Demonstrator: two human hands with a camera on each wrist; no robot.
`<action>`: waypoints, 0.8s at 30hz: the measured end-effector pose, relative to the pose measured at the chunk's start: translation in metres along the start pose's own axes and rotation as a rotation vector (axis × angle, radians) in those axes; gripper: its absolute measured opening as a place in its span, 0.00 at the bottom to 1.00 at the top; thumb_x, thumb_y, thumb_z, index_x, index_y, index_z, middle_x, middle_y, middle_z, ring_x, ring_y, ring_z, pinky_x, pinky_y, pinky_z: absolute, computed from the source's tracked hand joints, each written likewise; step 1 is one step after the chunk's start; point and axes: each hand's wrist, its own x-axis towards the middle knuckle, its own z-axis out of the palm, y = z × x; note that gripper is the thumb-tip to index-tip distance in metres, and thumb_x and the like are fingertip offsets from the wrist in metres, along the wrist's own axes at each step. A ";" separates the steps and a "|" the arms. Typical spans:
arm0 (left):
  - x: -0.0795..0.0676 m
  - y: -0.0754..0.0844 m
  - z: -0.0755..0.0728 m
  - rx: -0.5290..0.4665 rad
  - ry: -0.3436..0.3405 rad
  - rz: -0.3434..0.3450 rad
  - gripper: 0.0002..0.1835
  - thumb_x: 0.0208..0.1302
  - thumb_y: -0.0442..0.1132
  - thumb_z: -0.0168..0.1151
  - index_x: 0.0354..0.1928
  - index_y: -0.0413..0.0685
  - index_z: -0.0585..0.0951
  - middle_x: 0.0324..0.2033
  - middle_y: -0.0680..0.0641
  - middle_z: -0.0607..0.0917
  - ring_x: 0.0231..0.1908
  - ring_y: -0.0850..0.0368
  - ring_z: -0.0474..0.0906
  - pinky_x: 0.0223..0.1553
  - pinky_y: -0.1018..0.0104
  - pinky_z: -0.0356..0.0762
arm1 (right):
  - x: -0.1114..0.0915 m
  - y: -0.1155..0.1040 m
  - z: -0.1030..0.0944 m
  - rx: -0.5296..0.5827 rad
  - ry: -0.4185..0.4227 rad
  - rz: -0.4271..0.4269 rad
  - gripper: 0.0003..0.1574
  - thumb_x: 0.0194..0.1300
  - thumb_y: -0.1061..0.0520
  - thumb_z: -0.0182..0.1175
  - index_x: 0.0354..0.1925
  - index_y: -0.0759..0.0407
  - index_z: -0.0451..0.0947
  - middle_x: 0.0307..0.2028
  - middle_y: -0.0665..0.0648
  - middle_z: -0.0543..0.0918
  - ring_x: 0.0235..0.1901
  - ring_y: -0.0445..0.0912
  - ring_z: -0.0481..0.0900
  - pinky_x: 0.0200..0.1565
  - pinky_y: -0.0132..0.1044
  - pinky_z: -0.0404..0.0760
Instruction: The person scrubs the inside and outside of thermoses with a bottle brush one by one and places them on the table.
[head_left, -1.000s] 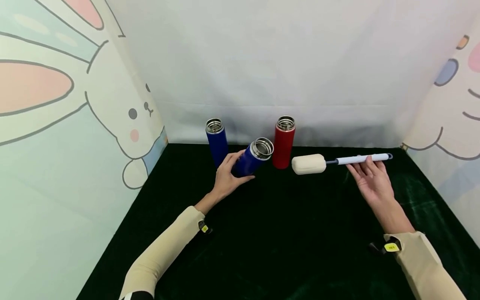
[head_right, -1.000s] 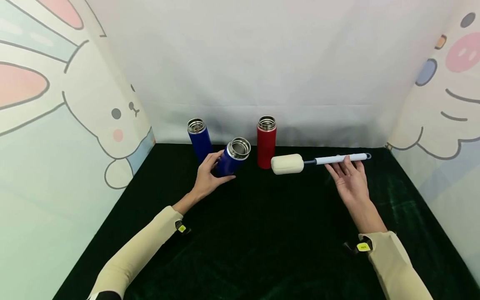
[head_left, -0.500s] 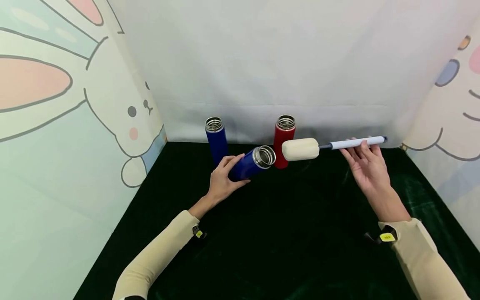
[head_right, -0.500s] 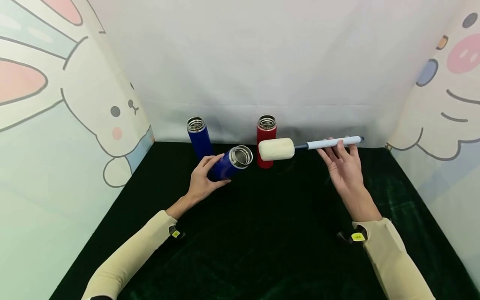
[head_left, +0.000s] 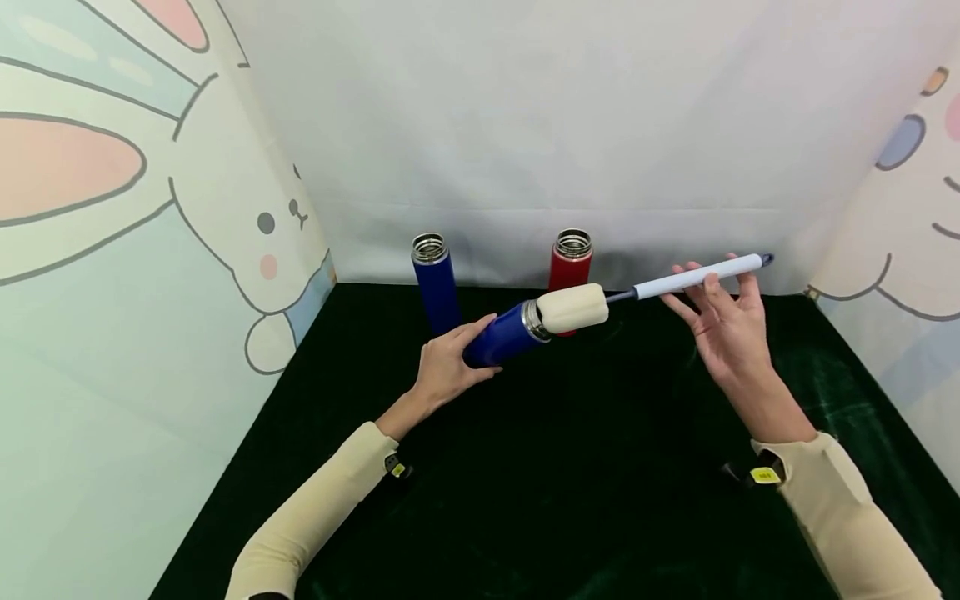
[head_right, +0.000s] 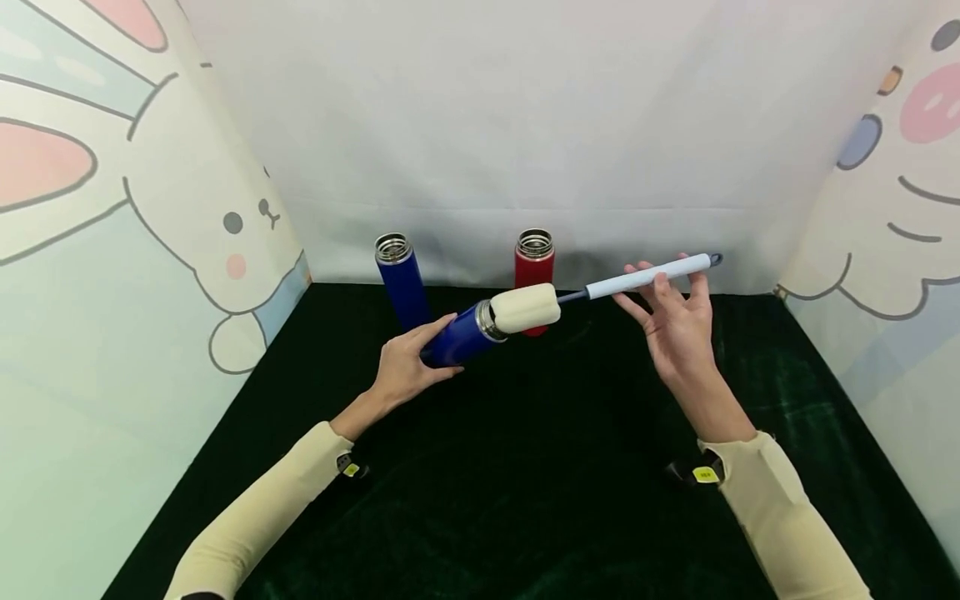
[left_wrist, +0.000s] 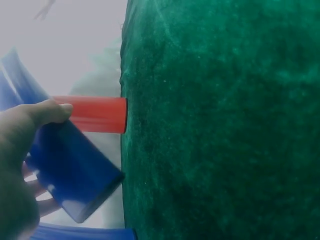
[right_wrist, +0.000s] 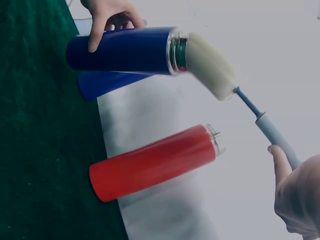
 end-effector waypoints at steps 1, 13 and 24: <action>0.000 0.000 -0.001 0.011 -0.007 -0.002 0.48 0.46 0.50 0.84 0.72 0.64 0.73 0.56 0.45 0.87 0.52 0.45 0.87 0.44 0.47 0.87 | 0.000 0.001 0.002 -0.014 -0.011 -0.020 0.17 0.76 0.70 0.44 0.57 0.57 0.66 0.47 0.69 0.85 0.54 0.61 0.86 0.49 0.57 0.86; 0.005 0.005 -0.004 0.116 0.006 -0.007 0.47 0.43 0.50 0.85 0.70 0.66 0.75 0.53 0.46 0.88 0.50 0.46 0.87 0.40 0.47 0.87 | 0.008 0.009 0.008 -0.266 -0.102 -0.188 0.22 0.76 0.70 0.47 0.63 0.56 0.60 0.45 0.67 0.87 0.49 0.58 0.89 0.45 0.51 0.87; 0.008 0.013 -0.005 0.118 0.013 -0.038 0.46 0.40 0.48 0.87 0.68 0.64 0.78 0.53 0.46 0.89 0.49 0.46 0.88 0.39 0.47 0.87 | 0.014 0.018 0.017 -0.399 -0.142 -0.270 0.25 0.75 0.71 0.50 0.65 0.58 0.58 0.44 0.67 0.87 0.47 0.58 0.89 0.42 0.49 0.87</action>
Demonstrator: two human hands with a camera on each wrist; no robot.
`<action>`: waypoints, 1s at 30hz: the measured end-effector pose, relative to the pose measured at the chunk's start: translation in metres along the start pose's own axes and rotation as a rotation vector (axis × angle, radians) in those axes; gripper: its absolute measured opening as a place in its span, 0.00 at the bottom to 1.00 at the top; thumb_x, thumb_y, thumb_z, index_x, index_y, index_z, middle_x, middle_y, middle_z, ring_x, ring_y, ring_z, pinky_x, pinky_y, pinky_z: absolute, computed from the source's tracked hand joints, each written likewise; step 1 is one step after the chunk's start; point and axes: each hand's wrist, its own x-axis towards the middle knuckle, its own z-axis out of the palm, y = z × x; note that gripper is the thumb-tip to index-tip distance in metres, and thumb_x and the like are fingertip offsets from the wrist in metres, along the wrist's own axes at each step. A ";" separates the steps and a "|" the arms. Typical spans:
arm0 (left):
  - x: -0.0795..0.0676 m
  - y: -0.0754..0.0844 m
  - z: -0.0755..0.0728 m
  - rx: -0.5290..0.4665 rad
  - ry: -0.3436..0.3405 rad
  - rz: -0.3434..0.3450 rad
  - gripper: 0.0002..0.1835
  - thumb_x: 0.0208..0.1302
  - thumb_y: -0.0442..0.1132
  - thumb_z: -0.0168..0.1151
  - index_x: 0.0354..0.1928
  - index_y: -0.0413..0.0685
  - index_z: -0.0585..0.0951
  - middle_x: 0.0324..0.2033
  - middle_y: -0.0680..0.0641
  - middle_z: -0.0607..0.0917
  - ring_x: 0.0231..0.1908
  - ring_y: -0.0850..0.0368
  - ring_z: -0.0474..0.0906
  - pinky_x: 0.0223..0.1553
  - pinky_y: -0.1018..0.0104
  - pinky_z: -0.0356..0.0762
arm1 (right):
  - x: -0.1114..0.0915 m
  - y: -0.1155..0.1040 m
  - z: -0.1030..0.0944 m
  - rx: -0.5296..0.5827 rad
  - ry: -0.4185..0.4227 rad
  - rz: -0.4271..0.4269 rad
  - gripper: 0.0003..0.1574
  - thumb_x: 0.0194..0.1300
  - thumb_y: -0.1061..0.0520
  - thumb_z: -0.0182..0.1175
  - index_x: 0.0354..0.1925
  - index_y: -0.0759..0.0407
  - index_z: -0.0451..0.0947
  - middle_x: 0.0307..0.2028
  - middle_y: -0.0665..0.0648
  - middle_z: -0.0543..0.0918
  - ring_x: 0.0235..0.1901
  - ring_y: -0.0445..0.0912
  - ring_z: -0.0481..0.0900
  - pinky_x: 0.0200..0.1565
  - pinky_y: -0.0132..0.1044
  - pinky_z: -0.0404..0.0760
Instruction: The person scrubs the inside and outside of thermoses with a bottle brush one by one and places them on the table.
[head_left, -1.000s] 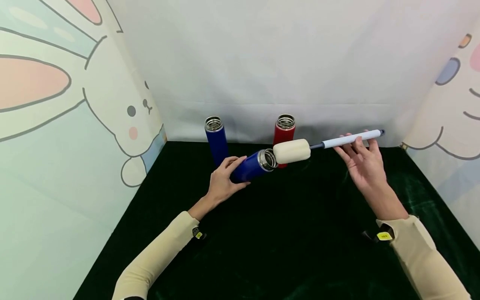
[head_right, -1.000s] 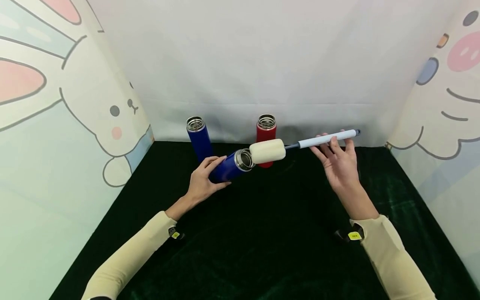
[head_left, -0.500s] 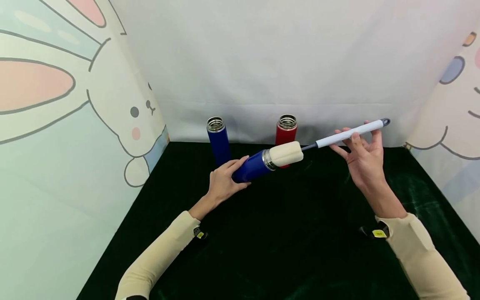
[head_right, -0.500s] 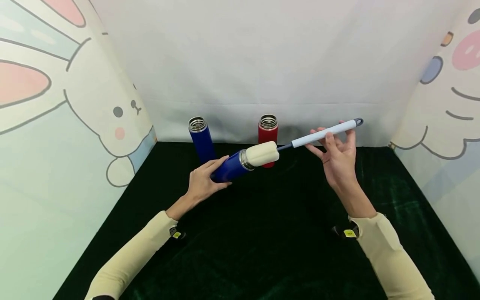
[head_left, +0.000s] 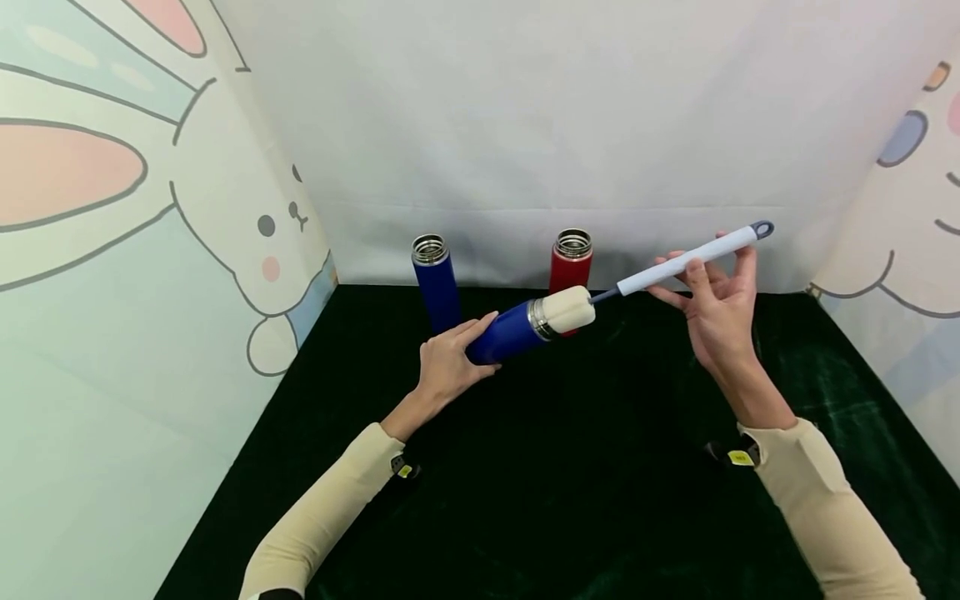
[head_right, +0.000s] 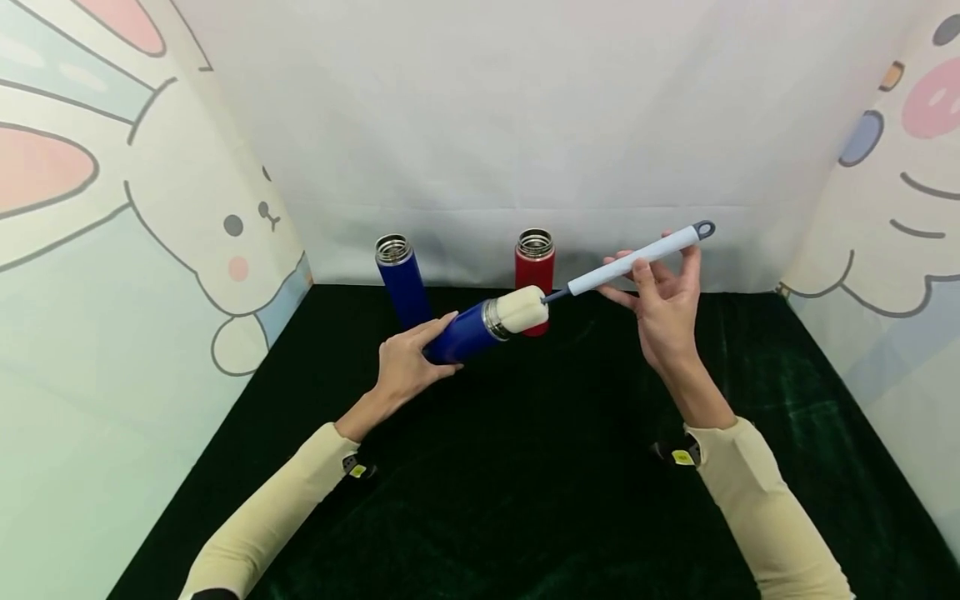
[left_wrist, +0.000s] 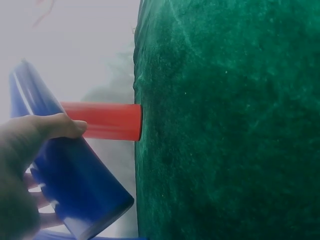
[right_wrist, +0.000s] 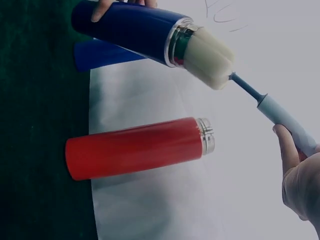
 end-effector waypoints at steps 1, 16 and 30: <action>0.000 0.000 0.000 0.004 0.001 0.004 0.46 0.40 0.48 0.87 0.68 0.64 0.78 0.53 0.47 0.89 0.49 0.46 0.88 0.38 0.48 0.87 | 0.001 0.001 0.001 -0.034 -0.004 -0.011 0.24 0.75 0.70 0.50 0.64 0.57 0.59 0.44 0.66 0.87 0.46 0.57 0.90 0.42 0.49 0.87; -0.001 0.007 0.007 0.025 -0.026 0.029 0.47 0.41 0.48 0.87 0.69 0.62 0.78 0.51 0.47 0.90 0.45 0.47 0.89 0.39 0.50 0.87 | 0.004 0.021 0.007 -0.102 -0.057 0.022 0.26 0.74 0.71 0.50 0.65 0.58 0.60 0.44 0.65 0.88 0.45 0.55 0.90 0.40 0.46 0.88; 0.001 0.016 0.009 -0.035 -0.013 -0.043 0.48 0.41 0.48 0.87 0.70 0.62 0.77 0.53 0.44 0.89 0.47 0.46 0.89 0.40 0.49 0.87 | -0.007 0.039 0.015 -0.074 -0.067 -0.044 0.26 0.74 0.73 0.48 0.65 0.60 0.59 0.45 0.65 0.87 0.47 0.56 0.90 0.42 0.47 0.88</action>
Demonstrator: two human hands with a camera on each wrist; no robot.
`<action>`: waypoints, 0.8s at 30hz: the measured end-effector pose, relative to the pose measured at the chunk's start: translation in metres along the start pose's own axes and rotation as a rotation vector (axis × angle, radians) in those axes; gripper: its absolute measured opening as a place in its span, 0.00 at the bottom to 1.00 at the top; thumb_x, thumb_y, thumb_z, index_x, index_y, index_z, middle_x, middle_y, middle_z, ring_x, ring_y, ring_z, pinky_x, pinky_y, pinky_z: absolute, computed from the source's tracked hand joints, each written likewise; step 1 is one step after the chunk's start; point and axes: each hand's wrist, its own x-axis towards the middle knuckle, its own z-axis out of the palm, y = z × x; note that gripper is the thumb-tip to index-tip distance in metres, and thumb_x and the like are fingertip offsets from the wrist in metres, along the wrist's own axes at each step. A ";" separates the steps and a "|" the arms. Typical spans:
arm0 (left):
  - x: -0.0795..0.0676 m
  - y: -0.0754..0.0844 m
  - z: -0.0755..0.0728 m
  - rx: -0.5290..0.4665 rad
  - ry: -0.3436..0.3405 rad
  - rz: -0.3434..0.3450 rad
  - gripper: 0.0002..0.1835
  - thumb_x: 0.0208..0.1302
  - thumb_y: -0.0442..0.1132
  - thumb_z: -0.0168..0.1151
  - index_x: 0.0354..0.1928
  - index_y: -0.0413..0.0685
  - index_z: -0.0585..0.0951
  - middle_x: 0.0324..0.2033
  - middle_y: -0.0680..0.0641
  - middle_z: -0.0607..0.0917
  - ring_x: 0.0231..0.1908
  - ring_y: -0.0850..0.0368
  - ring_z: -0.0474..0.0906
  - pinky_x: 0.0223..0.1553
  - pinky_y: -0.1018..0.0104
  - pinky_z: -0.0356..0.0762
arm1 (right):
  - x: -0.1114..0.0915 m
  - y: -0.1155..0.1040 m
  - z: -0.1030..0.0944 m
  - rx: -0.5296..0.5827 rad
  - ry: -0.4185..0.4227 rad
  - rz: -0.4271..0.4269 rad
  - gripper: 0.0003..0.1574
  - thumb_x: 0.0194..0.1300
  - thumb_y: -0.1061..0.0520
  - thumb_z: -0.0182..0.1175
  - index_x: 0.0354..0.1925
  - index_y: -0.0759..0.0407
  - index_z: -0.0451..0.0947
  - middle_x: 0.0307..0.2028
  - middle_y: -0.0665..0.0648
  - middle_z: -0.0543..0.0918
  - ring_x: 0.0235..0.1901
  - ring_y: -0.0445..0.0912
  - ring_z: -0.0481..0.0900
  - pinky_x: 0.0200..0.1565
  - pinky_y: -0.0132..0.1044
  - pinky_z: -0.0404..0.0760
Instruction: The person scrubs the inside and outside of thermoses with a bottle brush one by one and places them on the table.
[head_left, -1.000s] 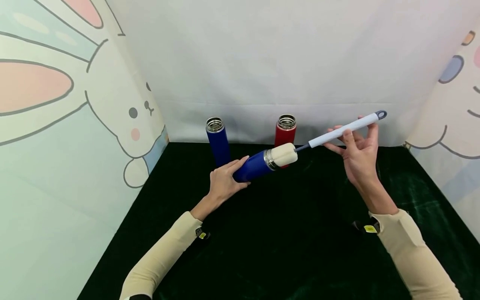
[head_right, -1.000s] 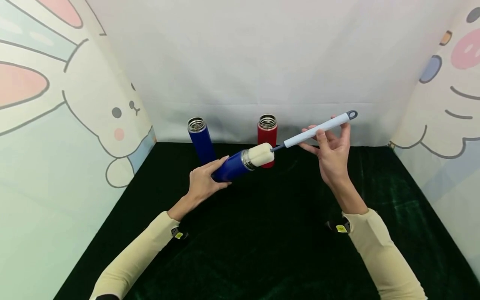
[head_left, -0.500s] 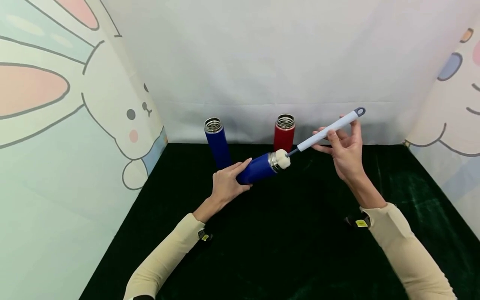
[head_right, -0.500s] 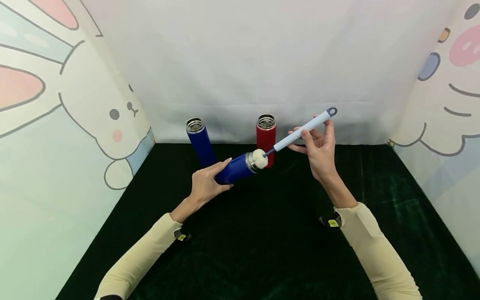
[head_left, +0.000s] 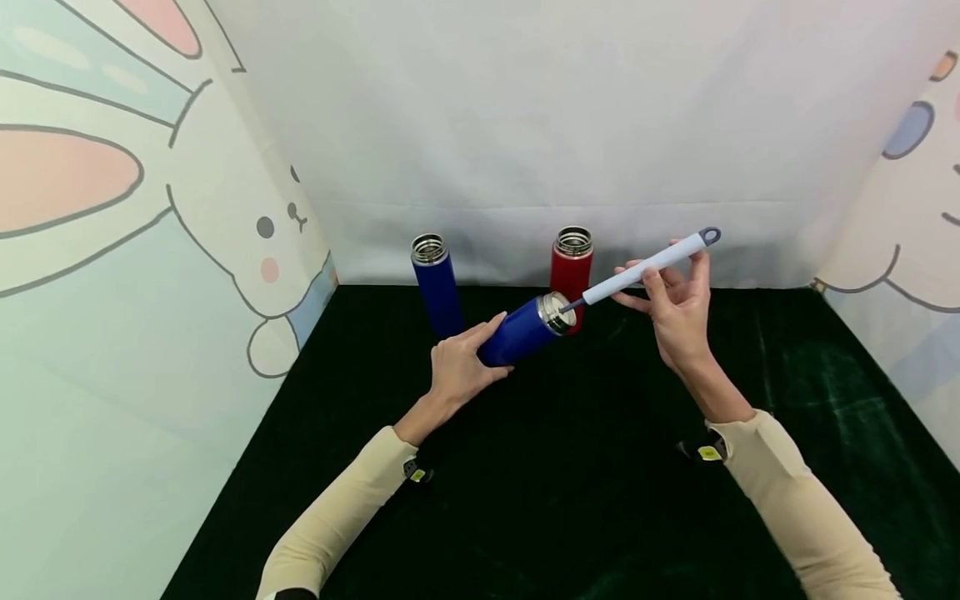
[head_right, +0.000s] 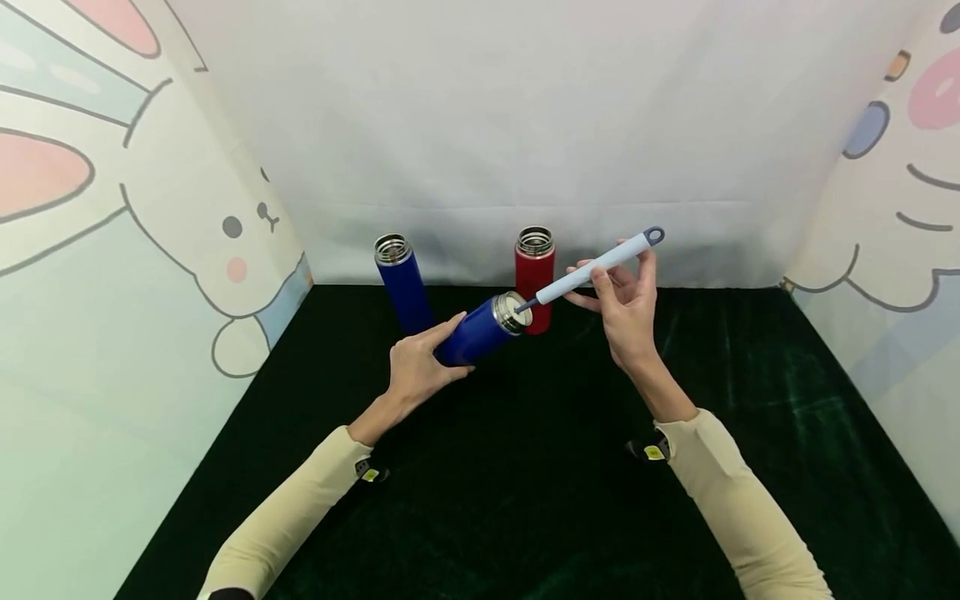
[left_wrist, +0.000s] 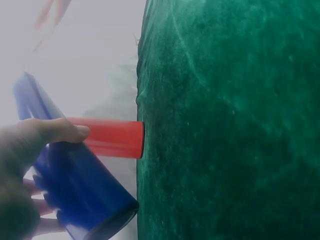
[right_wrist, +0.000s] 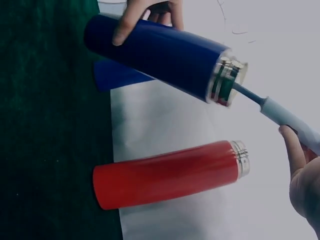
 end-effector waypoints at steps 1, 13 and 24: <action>0.000 0.001 0.000 -0.006 0.003 -0.004 0.48 0.41 0.48 0.87 0.70 0.62 0.77 0.53 0.44 0.89 0.47 0.46 0.89 0.40 0.49 0.88 | 0.000 0.001 0.001 0.018 0.001 -0.006 0.26 0.74 0.74 0.48 0.65 0.60 0.59 0.45 0.65 0.87 0.47 0.57 0.90 0.42 0.47 0.87; -0.003 0.004 -0.003 0.017 0.026 -0.011 0.48 0.40 0.46 0.87 0.69 0.62 0.77 0.53 0.46 0.89 0.48 0.47 0.89 0.41 0.50 0.88 | -0.005 0.005 0.014 -0.025 -0.069 -0.010 0.26 0.72 0.76 0.49 0.63 0.61 0.60 0.46 0.64 0.88 0.47 0.54 0.90 0.41 0.47 0.88; 0.016 0.032 -0.013 -0.001 0.063 0.109 0.48 0.45 0.50 0.85 0.71 0.60 0.75 0.53 0.47 0.89 0.47 0.49 0.89 0.43 0.54 0.88 | -0.010 0.007 0.033 -0.328 -0.095 -0.129 0.25 0.66 0.72 0.64 0.58 0.66 0.69 0.43 0.51 0.91 0.40 0.40 0.90 0.39 0.31 0.87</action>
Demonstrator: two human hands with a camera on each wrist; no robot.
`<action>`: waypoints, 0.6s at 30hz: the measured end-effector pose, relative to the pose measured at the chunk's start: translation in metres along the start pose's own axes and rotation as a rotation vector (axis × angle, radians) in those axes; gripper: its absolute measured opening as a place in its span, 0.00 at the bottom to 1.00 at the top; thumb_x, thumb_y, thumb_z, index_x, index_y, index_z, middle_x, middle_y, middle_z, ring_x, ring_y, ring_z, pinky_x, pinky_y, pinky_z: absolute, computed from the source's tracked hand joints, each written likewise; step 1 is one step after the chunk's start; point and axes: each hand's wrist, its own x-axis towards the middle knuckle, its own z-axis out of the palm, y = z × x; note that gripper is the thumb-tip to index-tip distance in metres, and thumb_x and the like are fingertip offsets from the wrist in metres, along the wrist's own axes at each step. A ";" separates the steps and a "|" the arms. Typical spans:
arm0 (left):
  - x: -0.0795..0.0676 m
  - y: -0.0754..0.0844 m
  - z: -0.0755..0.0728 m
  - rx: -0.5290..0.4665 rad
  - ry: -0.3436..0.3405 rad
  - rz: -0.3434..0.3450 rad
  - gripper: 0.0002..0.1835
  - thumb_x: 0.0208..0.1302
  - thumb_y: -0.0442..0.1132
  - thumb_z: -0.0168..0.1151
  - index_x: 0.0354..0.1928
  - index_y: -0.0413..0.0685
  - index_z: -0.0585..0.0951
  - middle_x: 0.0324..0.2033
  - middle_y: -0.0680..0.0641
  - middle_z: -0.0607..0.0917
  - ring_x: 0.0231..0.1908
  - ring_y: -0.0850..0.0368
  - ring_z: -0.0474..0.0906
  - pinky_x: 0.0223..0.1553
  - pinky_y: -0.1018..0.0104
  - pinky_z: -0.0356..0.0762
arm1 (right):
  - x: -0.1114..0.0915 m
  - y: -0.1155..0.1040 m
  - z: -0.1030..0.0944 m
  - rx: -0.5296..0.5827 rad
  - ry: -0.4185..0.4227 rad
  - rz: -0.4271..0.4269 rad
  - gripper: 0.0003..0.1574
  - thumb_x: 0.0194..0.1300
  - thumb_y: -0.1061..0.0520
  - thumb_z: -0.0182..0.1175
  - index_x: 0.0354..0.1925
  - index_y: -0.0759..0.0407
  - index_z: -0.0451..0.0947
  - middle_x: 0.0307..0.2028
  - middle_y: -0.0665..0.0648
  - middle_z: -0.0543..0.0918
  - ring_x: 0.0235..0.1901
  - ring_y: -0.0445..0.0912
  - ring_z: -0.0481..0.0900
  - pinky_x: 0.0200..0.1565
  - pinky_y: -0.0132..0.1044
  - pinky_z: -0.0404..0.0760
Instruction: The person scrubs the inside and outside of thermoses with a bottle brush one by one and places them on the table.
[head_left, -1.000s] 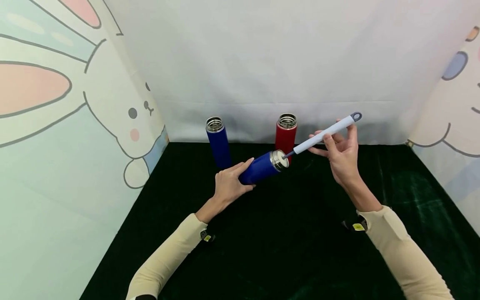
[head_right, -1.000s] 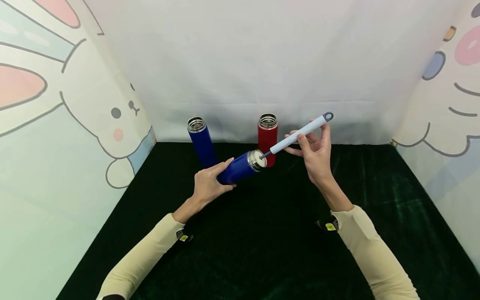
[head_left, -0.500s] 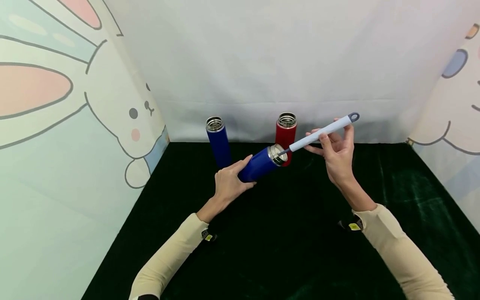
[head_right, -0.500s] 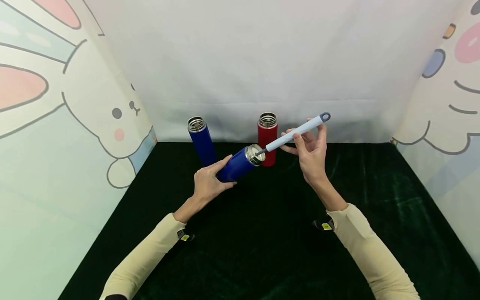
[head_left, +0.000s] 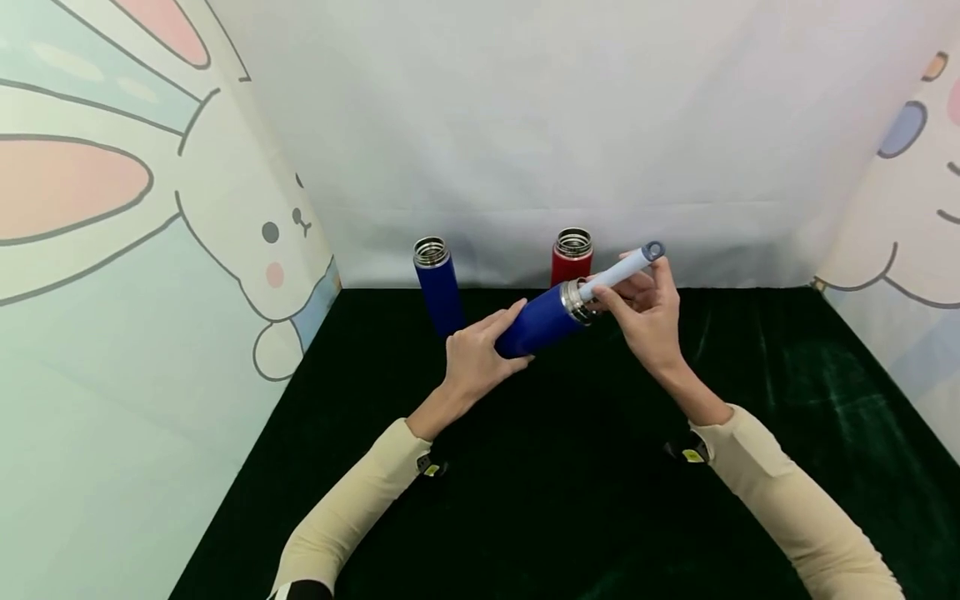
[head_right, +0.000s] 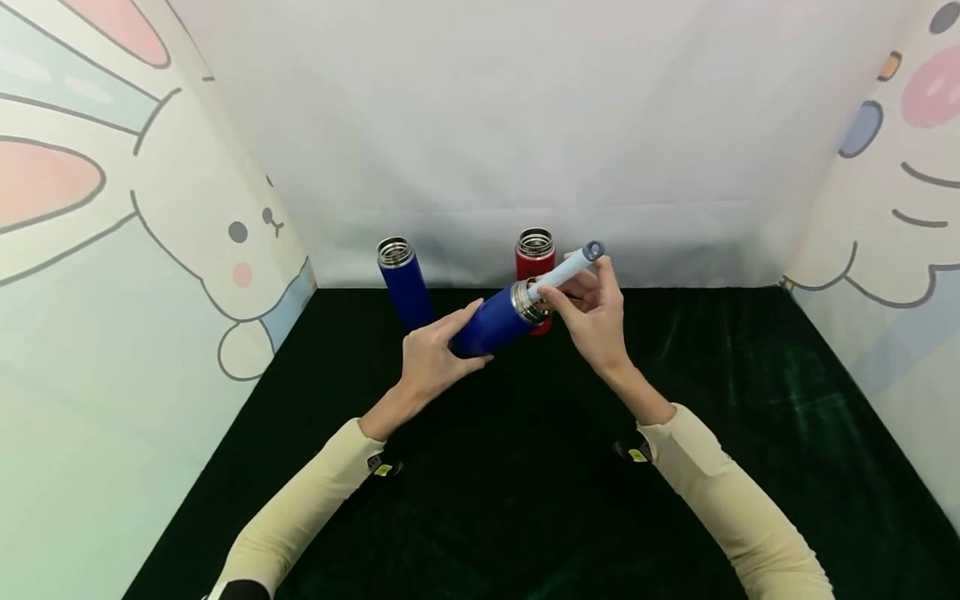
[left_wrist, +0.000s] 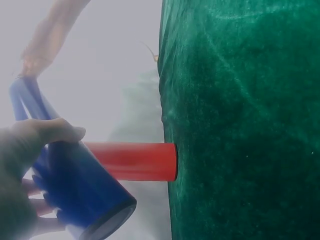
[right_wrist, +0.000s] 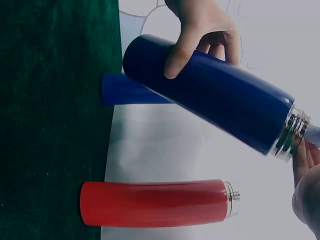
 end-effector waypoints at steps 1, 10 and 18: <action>0.000 -0.001 0.000 -0.003 -0.008 -0.011 0.48 0.45 0.51 0.85 0.71 0.60 0.74 0.54 0.47 0.89 0.48 0.49 0.89 0.44 0.53 0.88 | 0.001 0.000 -0.001 0.013 -0.003 0.003 0.25 0.66 0.72 0.63 0.59 0.66 0.69 0.43 0.52 0.91 0.41 0.41 0.90 0.40 0.31 0.87; -0.007 -0.015 0.003 -0.029 -0.045 -0.048 0.48 0.44 0.49 0.86 0.71 0.60 0.75 0.54 0.45 0.88 0.51 0.47 0.88 0.46 0.49 0.87 | 0.006 -0.005 -0.014 0.242 0.014 0.069 0.35 0.72 0.77 0.49 0.74 0.63 0.62 0.50 0.61 0.89 0.48 0.52 0.90 0.48 0.42 0.86; -0.009 -0.020 0.001 -0.022 -0.056 -0.070 0.48 0.44 0.50 0.85 0.72 0.62 0.74 0.55 0.46 0.88 0.52 0.48 0.87 0.47 0.48 0.87 | 0.021 -0.021 -0.024 0.316 0.121 0.102 0.33 0.70 0.76 0.53 0.70 0.63 0.65 0.50 0.64 0.85 0.47 0.55 0.90 0.44 0.44 0.88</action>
